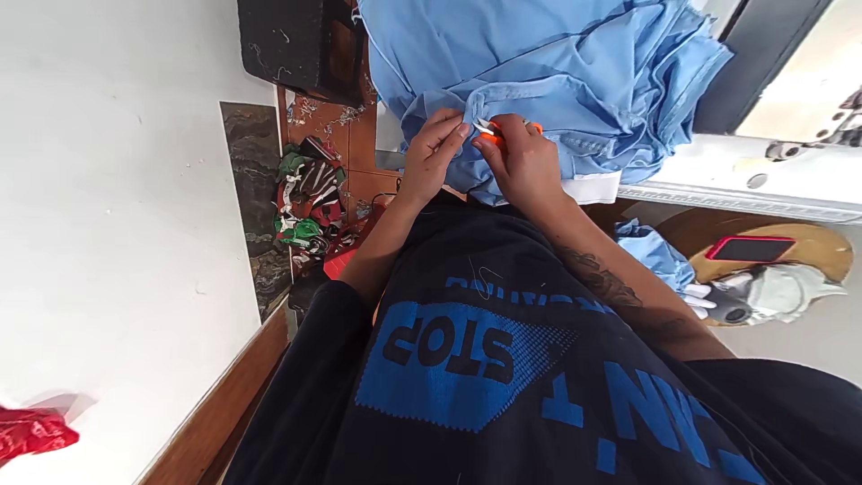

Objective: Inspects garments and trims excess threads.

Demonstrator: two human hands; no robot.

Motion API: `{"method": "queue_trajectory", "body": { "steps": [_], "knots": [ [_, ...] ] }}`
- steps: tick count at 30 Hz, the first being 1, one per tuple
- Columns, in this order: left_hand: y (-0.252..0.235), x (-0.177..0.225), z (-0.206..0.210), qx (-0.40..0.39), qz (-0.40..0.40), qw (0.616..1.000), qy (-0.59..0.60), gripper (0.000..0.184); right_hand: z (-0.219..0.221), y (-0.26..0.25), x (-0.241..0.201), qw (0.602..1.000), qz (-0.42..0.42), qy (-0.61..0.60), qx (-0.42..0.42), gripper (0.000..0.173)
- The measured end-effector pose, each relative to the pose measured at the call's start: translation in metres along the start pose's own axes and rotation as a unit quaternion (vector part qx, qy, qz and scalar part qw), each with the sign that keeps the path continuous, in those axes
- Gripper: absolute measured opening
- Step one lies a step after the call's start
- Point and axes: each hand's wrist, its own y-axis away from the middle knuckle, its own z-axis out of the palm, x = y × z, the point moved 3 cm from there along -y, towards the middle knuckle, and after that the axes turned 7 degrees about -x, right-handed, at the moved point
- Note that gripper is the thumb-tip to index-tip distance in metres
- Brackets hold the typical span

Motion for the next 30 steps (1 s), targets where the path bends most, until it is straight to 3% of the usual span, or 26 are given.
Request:
{"method": "queue_trajectory", "body": {
  "steps": [9, 23, 27, 30],
  "knots": [
    [-0.001, 0.001, 0.003, 0.0, 0.061, 0.996, -0.068, 0.025, -0.004, -0.003, -0.004, 1.0, 0.003, 0.029, -0.01, 0.046],
    [-0.001, 0.001, 0.006, 0.005, 0.029, 1.0, 0.004, 0.027, -0.005, -0.002, 0.0, 0.998, 0.001, -0.053, 0.013, 0.039],
    [0.001, -0.007, -0.001, 0.016, -0.033, 0.999, 0.037, 0.029, -0.017, 0.022, 0.044, 0.982, 0.084, -0.16, 0.047, 0.04],
    [0.002, -0.014, -0.007, 0.022, -0.101, 0.994, 0.024, 0.029, -0.034, 0.059, 0.087, 0.961, 0.218, -0.17, 0.029, 0.056]
  ]
}}
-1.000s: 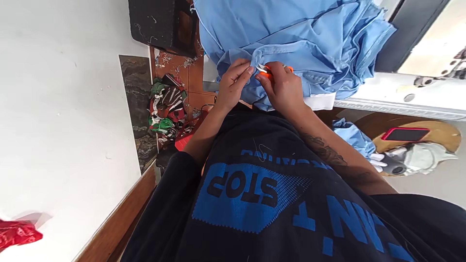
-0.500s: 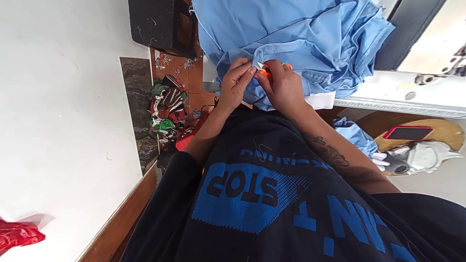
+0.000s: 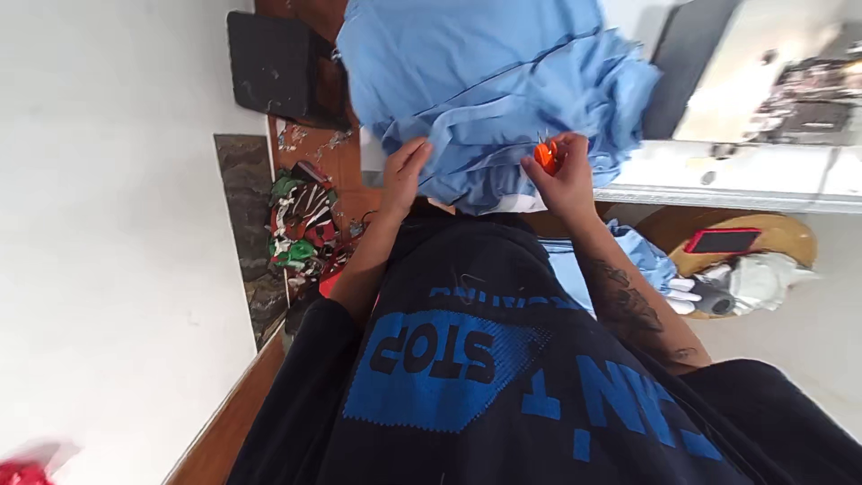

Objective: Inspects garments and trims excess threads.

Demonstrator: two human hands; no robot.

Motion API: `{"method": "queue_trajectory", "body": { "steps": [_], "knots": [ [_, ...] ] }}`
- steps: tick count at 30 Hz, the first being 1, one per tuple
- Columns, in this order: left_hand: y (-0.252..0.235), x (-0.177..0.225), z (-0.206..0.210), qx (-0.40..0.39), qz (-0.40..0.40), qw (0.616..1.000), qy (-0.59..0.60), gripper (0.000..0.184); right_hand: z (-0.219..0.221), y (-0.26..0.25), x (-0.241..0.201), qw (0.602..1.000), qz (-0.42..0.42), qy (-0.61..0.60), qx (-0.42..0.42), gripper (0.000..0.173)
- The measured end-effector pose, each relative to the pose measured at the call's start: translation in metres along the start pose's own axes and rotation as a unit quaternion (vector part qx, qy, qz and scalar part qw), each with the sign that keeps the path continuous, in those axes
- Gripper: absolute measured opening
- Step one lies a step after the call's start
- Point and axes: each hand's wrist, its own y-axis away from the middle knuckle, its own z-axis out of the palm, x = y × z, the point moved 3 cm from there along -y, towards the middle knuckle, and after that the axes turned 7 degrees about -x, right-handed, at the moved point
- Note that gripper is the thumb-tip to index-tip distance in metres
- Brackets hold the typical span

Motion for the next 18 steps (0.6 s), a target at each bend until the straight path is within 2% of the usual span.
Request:
{"method": "queue_trajectory", "body": {
  "steps": [2, 4, 5, 6, 8, 11, 13, 14, 16, 18],
  "knots": [
    [-0.004, 0.001, 0.0, -0.059, -0.046, 0.995, -0.066, 0.033, -0.038, 0.014, 0.02, 0.995, 0.022, 0.037, 0.086, 0.053],
    [-0.009, 0.007, 0.002, -0.146, -0.091, 0.965, -0.199, 0.032, -0.078, 0.027, 0.028, 0.981, 0.026, 0.104, 0.163, 0.05],
    [-0.014, 0.01, 0.003, -0.167, -0.086, 0.945, -0.267, 0.03, -0.096, 0.029, 0.031, 0.972, 0.03, 0.144, 0.186, 0.048],
    [-0.021, 0.016, 0.002, -0.163, -0.076, 0.931, -0.318, 0.031, -0.11, 0.026, 0.036, 0.962, 0.032, 0.18, 0.201, 0.047],
    [-0.037, 0.039, -0.007, -0.074, -0.015, 0.931, -0.357, 0.035, -0.127, 0.013, 0.049, 0.944, 0.025, 0.23, 0.235, 0.044],
    [-0.061, 0.084, -0.013, 0.024, 0.101, 0.951, -0.292, 0.035, -0.135, -0.008, 0.07, 0.922, 0.019, 0.272, 0.275, 0.042],
    [-0.061, 0.107, -0.004, 0.014, 0.114, 0.947, -0.299, 0.034, -0.132, -0.006, 0.068, 0.926, 0.0, 0.254, 0.281, 0.044],
    [-0.057, 0.116, 0.005, -0.001, 0.121, 0.935, -0.334, 0.034, -0.123, 0.001, 0.053, 0.934, -0.038, 0.227, 0.272, 0.041],
    [-0.046, 0.122, 0.033, -0.044, 0.143, 0.902, -0.405, 0.034, -0.08, 0.025, 0.002, 0.957, -0.136, 0.162, 0.2, 0.032],
    [-0.021, 0.12, 0.072, -0.126, 0.161, 0.883, -0.422, 0.031, -0.018, 0.038, -0.047, 0.969, -0.208, 0.095, 0.089, 0.031]
  ]
}}
